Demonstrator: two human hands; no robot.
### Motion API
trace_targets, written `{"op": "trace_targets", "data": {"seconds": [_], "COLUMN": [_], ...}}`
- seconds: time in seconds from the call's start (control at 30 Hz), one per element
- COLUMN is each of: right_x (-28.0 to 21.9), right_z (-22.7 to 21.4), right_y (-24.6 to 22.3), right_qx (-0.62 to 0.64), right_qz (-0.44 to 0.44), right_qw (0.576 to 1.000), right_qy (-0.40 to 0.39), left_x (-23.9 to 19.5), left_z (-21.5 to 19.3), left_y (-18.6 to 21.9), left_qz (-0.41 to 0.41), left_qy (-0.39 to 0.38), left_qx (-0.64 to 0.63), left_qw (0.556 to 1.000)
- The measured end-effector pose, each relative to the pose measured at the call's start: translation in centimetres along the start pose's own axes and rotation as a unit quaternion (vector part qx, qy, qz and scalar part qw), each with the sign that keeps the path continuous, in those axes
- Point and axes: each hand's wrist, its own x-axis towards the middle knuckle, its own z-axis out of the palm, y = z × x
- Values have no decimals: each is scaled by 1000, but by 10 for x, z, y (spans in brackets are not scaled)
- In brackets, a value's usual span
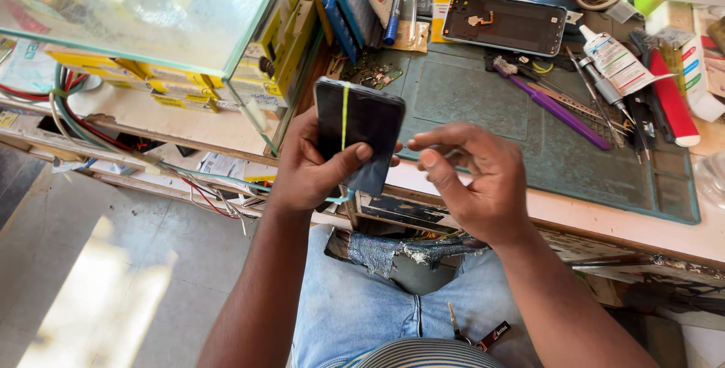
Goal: The person cleans a small green circuit board using a brush and a small tool, then handles a disassembled smartphone with a rubber band. The person uses tweezers to manipulate small components on the board.
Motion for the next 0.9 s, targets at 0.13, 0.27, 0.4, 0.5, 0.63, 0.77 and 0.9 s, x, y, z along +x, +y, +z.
{"op": "trace_targets", "data": {"seconds": [0.13, 0.27, 0.4, 0.5, 0.63, 0.77, 0.9], "right_x": [12, 22, 27, 26, 25, 26, 29], "right_z": [5, 7, 3, -1, -5, -6, -8], "right_y": [0, -3, -4, -2, 1, 2, 2], "right_qx": [-2, 13, 21, 35, 52, 71, 70], "right_qz": [-28, 17, 19, 20, 24, 28, 22], "right_qw": [999, 999, 998, 997, 995, 994, 993], "right_qy": [-14, -27, -60, -70, -76, -83, -96], "left_x": [3, 3, 2, 2, 2, 2, 2], "left_z": [-6, -11, -15, -15, -16, -15, -15], "left_y": [-7, -15, -19, -22, -24, -25, -24], "left_qz": [29, 19, 6, 6, 1, 2, 3], "left_qy": [25, 41, 31, 34, 48, 58, 56], "left_qx": [28, 39, 43, 39, 23, 25, -8], "left_qw": [999, 998, 999, 999, 999, 998, 998]}}
